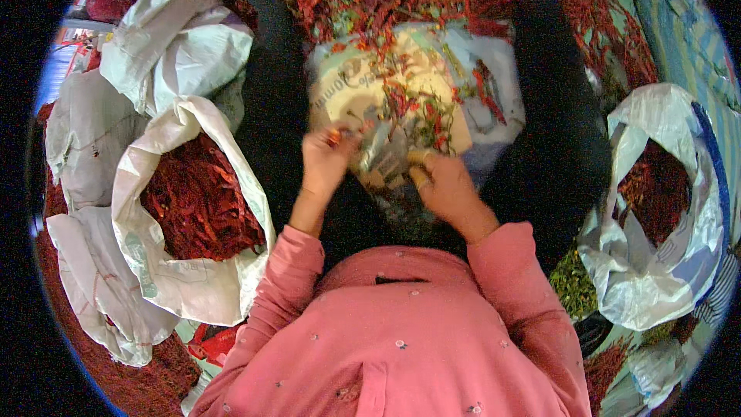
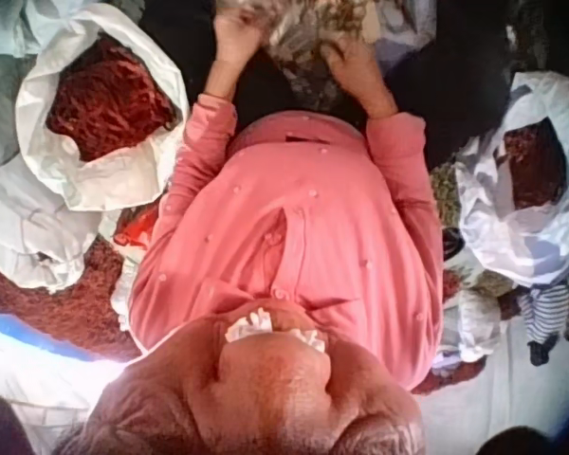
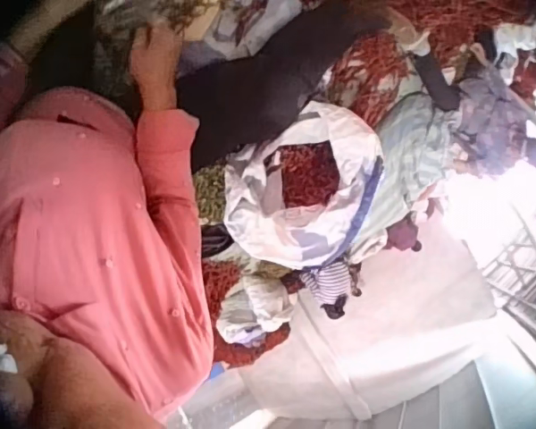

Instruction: The person sits on the floor and removes stems from dried red chilies by hand, placing the de-stemmed chilies into a nearby sack. The person repeatedly picks chilies from a large pile, snaps off the stems, and drops the chilies into the sack.

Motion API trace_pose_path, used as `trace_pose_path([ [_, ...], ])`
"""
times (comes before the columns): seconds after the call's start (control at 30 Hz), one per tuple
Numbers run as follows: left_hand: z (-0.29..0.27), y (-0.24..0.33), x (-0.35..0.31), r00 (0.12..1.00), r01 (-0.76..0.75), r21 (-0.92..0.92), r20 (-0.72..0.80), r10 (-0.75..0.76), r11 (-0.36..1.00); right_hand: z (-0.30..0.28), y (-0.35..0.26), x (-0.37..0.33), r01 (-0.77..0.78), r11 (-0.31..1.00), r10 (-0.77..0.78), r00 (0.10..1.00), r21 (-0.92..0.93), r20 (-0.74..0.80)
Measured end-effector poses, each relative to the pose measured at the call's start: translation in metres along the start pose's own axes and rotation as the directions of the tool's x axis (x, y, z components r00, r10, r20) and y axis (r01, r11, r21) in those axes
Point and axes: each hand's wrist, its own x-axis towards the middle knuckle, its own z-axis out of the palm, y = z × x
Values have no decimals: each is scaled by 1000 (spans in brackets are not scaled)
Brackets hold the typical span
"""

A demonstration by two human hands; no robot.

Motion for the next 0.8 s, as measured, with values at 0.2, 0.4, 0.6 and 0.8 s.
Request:
trace_pose_path([
  [0.2, -29, 27, 3, 785, 530, -765, 280, -553, 366, -11, 11, 0, -154, 981, 162, 985, 118, -54],
  [0.4, -27, 17, -14, 775, 571, -717, 312, -549, 399, -12, 9, -16, -56, 928, 78, 996, -368, 44],
  [0.6, -28, 22, -29, 818, 567, -516, 262, -512, 641, -21, 10, -28, 14, 799, 101, 982, -601, 157],
  [0.8, -17, 29, -50, 849, 527, -293, 225, -478, 798, 5, 19, -26, -25, 752, 139, 983, -658, 122],
])
